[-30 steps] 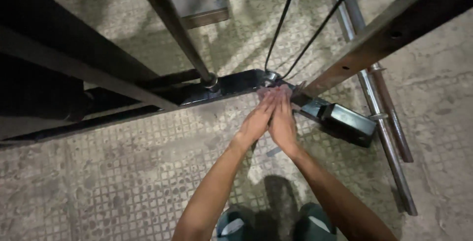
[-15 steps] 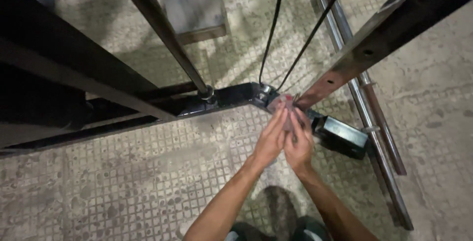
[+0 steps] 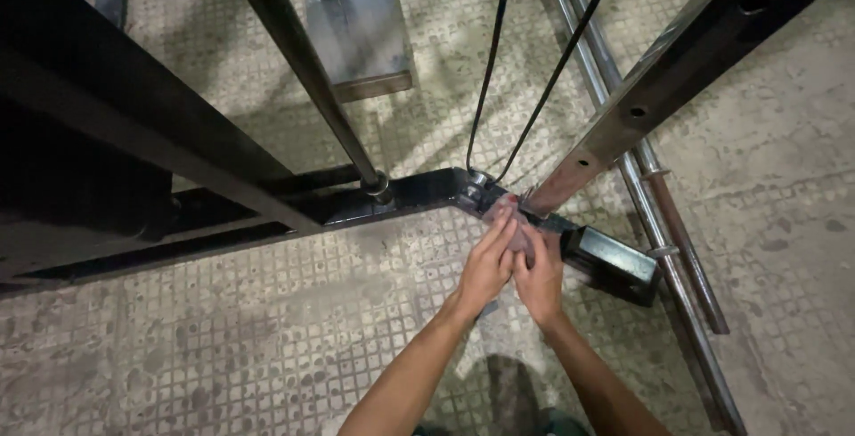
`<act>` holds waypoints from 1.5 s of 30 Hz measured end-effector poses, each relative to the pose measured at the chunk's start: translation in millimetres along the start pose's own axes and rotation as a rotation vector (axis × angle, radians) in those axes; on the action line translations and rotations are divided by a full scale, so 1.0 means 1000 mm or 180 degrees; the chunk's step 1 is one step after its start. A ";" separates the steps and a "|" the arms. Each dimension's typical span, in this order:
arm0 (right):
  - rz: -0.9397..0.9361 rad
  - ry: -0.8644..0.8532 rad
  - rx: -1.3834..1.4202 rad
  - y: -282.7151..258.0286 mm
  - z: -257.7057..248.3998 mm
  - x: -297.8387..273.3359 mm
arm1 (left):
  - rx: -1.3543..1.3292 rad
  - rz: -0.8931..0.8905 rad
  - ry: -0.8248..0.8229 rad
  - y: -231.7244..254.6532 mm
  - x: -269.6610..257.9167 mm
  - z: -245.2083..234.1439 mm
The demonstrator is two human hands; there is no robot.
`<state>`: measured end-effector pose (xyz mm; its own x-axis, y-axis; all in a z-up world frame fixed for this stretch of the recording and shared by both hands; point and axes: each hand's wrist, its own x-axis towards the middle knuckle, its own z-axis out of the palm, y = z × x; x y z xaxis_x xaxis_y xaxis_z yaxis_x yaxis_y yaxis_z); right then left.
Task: The recorder cleans the metal frame and pull-down bar of a cable weight machine using a pink cloth.
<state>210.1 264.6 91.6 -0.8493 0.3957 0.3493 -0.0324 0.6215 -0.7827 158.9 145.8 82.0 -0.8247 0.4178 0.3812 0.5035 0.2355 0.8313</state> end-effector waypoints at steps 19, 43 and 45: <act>0.0468 0.0108 0.0021 0.043 -0.006 0.003 | 0.0412 -0.0242 0.0120 0.027 0.014 0.012; -0.0201 -0.0050 0.0049 0.020 -0.037 0.018 | 0.0354 0.0460 -0.0044 0.018 -0.001 0.031; -0.0473 0.0473 -0.0049 -0.011 -0.045 0.017 | 0.0348 0.0513 0.0026 0.039 0.005 0.024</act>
<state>219.3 294.9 129.1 -0.7488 0.3934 0.5334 -0.1425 0.6904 -0.7093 180.4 178.0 106.7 -0.7330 0.4508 0.5093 0.6537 0.2601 0.7106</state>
